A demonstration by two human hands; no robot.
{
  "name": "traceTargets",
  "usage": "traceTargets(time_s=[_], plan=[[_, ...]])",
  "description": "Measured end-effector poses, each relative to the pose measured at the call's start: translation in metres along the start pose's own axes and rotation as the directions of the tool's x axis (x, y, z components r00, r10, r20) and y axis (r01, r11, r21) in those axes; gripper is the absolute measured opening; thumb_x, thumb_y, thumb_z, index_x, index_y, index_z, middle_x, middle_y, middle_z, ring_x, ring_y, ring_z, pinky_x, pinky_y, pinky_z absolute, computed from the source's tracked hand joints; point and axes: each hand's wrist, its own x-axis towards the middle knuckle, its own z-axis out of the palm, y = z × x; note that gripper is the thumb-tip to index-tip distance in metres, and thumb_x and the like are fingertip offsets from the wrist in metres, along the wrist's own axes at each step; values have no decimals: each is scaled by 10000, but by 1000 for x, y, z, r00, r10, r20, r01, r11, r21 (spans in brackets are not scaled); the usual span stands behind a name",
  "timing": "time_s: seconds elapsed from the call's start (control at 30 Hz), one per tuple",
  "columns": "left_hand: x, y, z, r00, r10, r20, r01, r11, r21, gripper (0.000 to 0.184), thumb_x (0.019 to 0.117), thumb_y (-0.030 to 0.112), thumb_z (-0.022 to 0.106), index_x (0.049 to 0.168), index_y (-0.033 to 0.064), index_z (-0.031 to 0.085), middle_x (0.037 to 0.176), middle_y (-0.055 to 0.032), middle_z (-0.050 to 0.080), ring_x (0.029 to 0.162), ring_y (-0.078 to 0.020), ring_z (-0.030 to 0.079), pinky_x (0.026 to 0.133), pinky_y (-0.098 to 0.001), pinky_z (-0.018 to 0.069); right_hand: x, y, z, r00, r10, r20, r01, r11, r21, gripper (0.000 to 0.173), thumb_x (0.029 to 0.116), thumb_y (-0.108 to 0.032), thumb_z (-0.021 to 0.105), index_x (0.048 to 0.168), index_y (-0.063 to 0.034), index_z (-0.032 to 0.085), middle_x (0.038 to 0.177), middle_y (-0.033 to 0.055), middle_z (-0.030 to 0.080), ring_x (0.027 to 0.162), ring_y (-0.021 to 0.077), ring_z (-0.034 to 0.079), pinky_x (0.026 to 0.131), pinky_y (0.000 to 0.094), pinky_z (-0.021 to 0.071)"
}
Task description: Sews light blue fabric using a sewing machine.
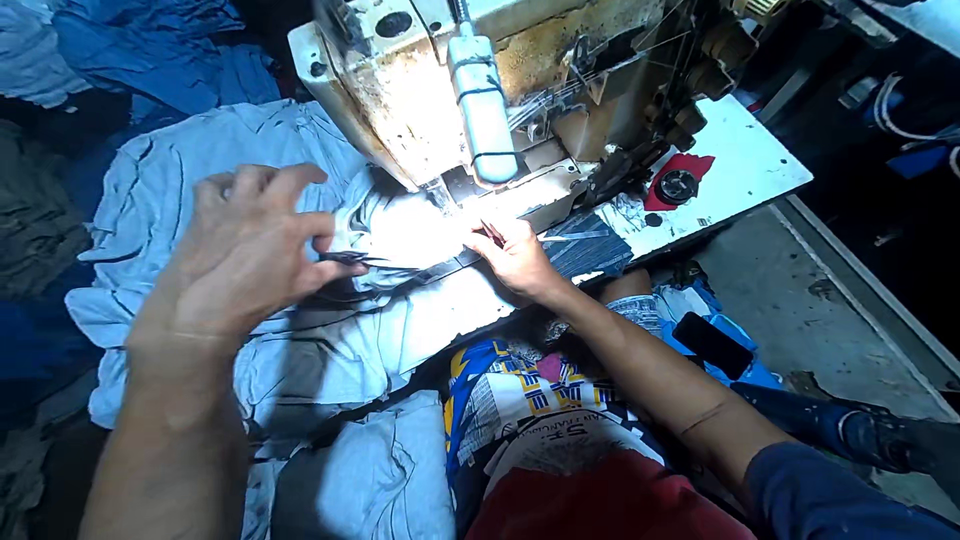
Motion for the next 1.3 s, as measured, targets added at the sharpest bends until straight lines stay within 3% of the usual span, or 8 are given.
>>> traceTargets(time_s=[0.17,0.3,0.47,0.63,0.83,1.0,1.17,1.3], plan=[[-12,-1,-5,984,83,-158,-108,982,-156,311,940,408,613,824,125,669,1384,-91,604,1242,-361,570,966,-606,455,14,-2,-3,999,-8,44,10,999,-49,140,1012,-67,610,1109,-8,691,921,88,690,790,128,650,735,307,571],[6,1,23,998,19,-52,-31,969,-243,486,873,244,689,1347,159,620,1448,-125,535,1298,-412,522,1000,-664,441,25,4,-2,997,-59,57,60,998,-14,137,1005,-54,606,1081,16,697,940,90,709,854,109,675,812,287,577],[-9,-14,45,997,73,-30,-79,943,-323,137,821,282,745,892,165,735,1389,-46,574,1278,-313,531,1015,-561,470,31,8,-3,993,-74,90,73,997,7,151,1011,-70,601,1090,16,698,960,89,717,883,116,682,844,302,578],[-38,45,4,958,136,-255,-253,818,-517,194,855,302,725,800,116,704,1243,-41,682,1252,-226,602,1084,-455,500,14,-23,-20,963,-56,263,89,989,-117,149,1003,-85,634,1097,-34,738,933,63,721,820,104,672,773,301,581],[-36,101,49,925,175,-338,-365,665,-652,180,920,216,674,1001,65,729,926,-3,714,838,-54,657,758,-253,565,-23,-31,-26,908,-178,380,155,984,90,109,967,-10,656,1031,12,741,1020,84,729,947,122,698,843,309,612],[-14,114,96,914,69,-399,-170,960,-224,396,930,287,634,1310,190,690,1289,-116,635,1176,-329,567,1029,-547,384,-51,-23,-29,957,-110,268,96,993,64,121,989,-22,641,1052,17,736,1064,91,727,989,145,704,877,318,619],[-10,109,105,916,34,-401,-71,994,-79,146,884,167,642,970,127,753,1366,-138,609,1317,-404,496,1168,-641,246,-62,-23,-32,983,-21,184,8,997,73,127,1003,-67,638,1017,10,738,1003,77,725,912,120,693,821,286,605],[-12,110,90,932,13,-363,-38,997,-60,188,886,193,619,987,122,761,1338,-149,626,1299,-420,515,1165,-678,231,-65,-24,-30,987,18,158,-35,994,105,128,1002,-71,638,1007,9,739,979,73,721,876,106,681,784,268,593]])
